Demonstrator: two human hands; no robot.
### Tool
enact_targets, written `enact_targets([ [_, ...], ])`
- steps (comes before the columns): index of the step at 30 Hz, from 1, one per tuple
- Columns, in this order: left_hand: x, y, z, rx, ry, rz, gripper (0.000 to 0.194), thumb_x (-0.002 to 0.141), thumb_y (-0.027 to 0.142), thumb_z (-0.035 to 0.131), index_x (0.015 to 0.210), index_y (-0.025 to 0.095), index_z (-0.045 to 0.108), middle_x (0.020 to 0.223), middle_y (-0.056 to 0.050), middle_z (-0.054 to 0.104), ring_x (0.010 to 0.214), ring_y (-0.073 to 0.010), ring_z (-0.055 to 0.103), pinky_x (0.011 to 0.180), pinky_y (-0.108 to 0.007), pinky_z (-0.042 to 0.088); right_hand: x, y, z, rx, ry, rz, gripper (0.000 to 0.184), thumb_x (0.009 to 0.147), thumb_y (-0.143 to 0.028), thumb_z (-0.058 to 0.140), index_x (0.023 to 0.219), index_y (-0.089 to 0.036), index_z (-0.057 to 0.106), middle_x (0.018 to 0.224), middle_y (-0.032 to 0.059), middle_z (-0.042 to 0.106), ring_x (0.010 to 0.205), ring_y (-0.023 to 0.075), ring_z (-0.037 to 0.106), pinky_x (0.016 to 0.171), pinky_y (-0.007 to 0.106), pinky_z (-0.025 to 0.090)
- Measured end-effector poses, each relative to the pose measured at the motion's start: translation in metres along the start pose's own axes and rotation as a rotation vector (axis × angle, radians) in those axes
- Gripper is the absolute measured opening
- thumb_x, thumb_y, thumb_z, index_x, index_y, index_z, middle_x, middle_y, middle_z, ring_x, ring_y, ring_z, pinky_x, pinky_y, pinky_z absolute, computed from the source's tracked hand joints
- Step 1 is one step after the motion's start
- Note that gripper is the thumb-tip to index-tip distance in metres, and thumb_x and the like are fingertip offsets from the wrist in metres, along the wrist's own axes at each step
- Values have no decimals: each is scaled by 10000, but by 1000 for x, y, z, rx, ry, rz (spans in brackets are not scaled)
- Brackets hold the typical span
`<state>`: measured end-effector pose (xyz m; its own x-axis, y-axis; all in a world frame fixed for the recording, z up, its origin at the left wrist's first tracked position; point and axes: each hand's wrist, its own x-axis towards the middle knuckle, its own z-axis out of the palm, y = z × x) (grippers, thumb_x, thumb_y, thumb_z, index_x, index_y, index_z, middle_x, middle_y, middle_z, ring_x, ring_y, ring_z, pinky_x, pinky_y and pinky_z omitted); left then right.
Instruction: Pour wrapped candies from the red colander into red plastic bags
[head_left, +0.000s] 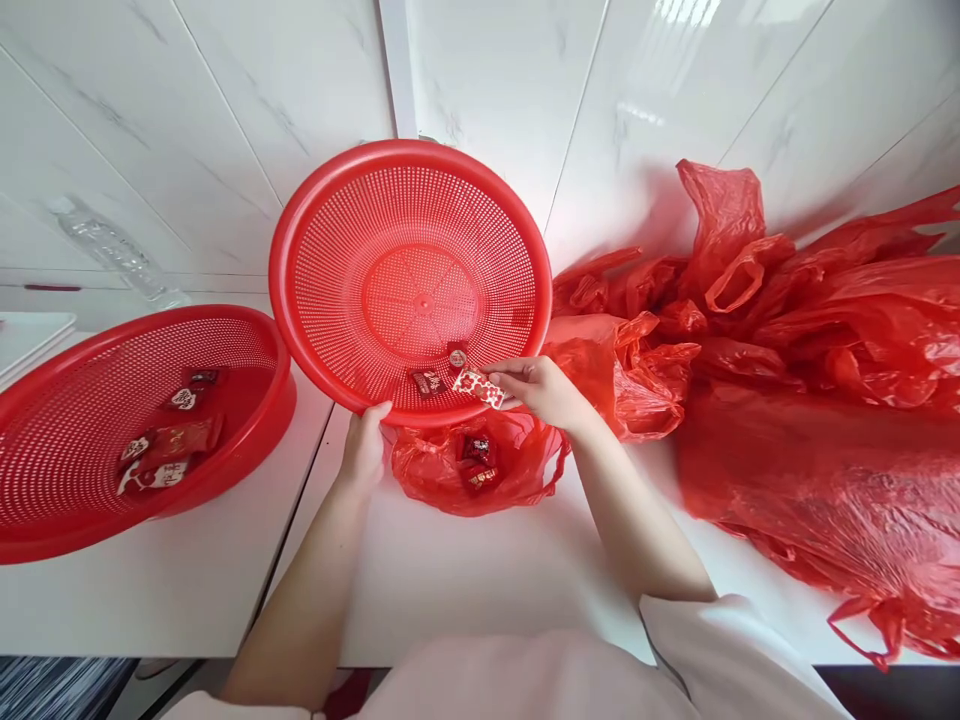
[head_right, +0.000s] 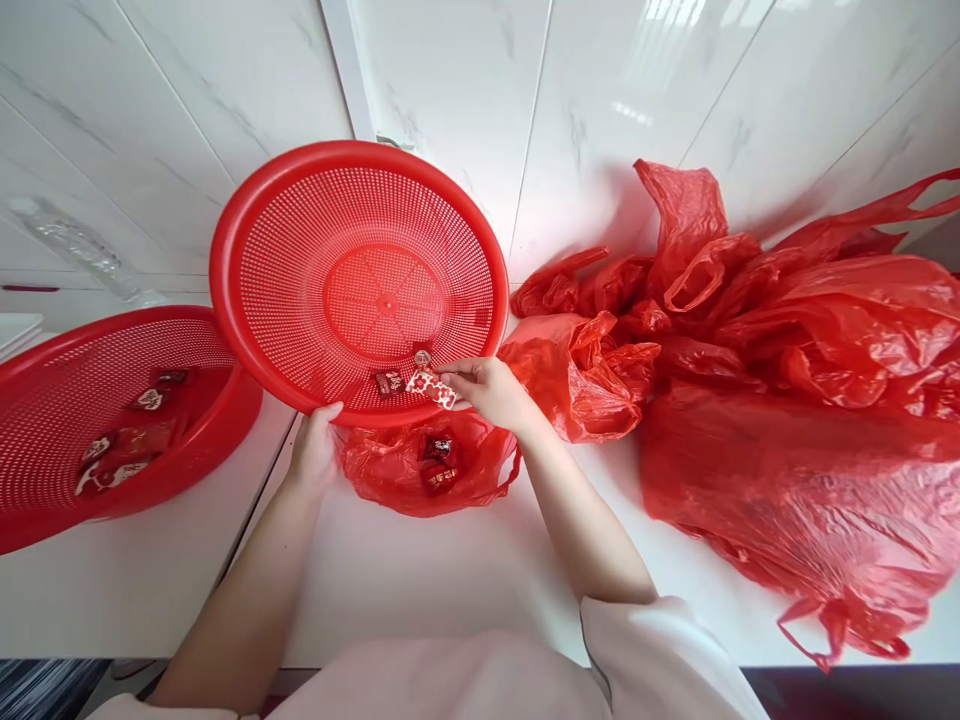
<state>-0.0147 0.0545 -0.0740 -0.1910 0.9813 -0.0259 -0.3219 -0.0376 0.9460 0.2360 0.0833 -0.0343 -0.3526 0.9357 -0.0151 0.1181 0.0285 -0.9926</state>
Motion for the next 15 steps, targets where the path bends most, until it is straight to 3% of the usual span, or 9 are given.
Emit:
enact_targets([
  [6, 1, 1, -1, -42, -16, -9, 256, 763, 296, 609, 986, 180, 661, 1103, -59, 692, 1101, -275, 617, 905, -361, 518, -5, -7, -8, -99, -46, -69, 261, 832, -403, 649, 921, -169, 722, 813, 29, 689, 667, 126, 607, 607, 259, 537],
  [15, 2, 0, -1, -39, 1, -12, 280, 774, 285, 594, 1021, 175, 670, 1137, -63, 681, 1091, -272, 618, 884, -356, 530, -10, -8, -5, -238, -123, -91, 230, 854, -401, 619, 951, -207, 693, 814, 23, 697, 683, 147, 624, 629, 278, 507],
])
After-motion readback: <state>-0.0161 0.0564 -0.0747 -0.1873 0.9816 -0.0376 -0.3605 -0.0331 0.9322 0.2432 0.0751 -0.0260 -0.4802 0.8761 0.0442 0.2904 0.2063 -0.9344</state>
